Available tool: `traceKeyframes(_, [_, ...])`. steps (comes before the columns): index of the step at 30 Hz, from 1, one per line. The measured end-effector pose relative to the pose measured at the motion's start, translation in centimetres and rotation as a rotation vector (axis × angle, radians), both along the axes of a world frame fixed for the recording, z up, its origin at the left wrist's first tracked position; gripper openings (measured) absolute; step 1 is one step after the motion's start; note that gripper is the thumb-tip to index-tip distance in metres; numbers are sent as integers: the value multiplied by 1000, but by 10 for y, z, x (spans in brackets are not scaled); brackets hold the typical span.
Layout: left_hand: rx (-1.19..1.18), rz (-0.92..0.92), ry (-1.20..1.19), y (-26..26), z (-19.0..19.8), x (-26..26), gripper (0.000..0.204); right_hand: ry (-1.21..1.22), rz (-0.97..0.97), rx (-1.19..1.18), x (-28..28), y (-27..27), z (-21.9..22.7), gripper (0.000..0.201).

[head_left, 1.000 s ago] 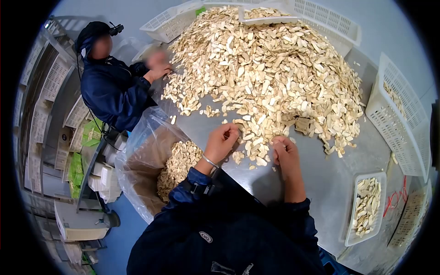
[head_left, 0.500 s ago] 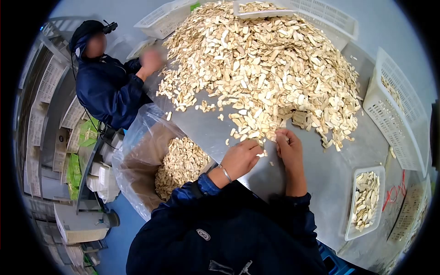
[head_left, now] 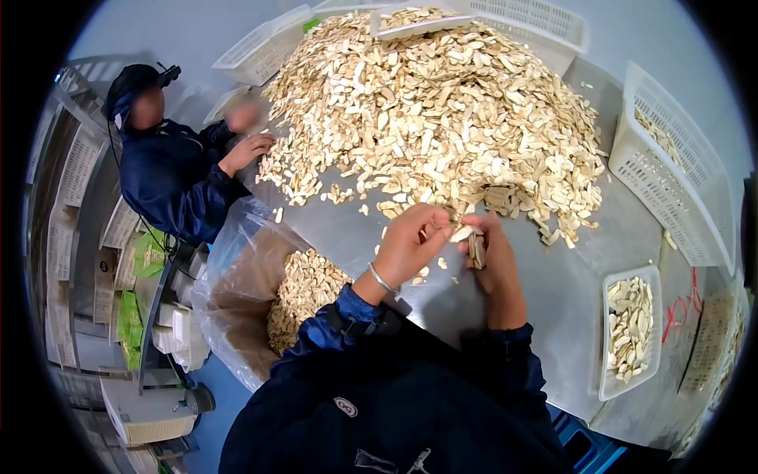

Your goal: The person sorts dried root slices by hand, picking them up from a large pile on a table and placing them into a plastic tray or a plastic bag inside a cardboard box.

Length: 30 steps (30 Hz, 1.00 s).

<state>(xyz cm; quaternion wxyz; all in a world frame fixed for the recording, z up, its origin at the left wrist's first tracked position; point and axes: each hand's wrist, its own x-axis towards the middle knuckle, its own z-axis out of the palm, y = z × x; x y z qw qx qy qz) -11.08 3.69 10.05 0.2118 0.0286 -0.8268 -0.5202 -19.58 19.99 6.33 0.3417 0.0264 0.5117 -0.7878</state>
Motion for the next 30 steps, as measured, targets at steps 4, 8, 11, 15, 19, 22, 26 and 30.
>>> traceKeyframes(4, [-338,-29,34,1,-20,-17,14,-54,-110,-119,-11,5,-10,24])
traceKeyframes(8, [-662,-76,19,18,-37,-23,17,-149,-271,-284,-19,10,-11,25])
traceKeyframes(11, [-721,-75,6,23,-42,-26,18,-106,-296,-295,-17,13,1,27])
traceKeyframes(15, [-735,-40,-3,21,-43,-27,18,-75,-240,-319,-18,13,-7,29])
traceKeyframes(19, [-735,-27,-101,20,-40,-22,19,-167,-182,-435,-23,17,-21,28])
traceKeyframes(22, [-472,52,-67,8,-42,-25,16,-215,-183,-521,-26,20,-33,26])
traceKeyframes(26, [-18,-40,-183,-3,-20,-31,21,-232,-214,-303,-16,10,-16,30])
traceKeyframes(30, [32,6,51,-7,9,-39,16,-168,-86,-192,-11,6,-13,35])
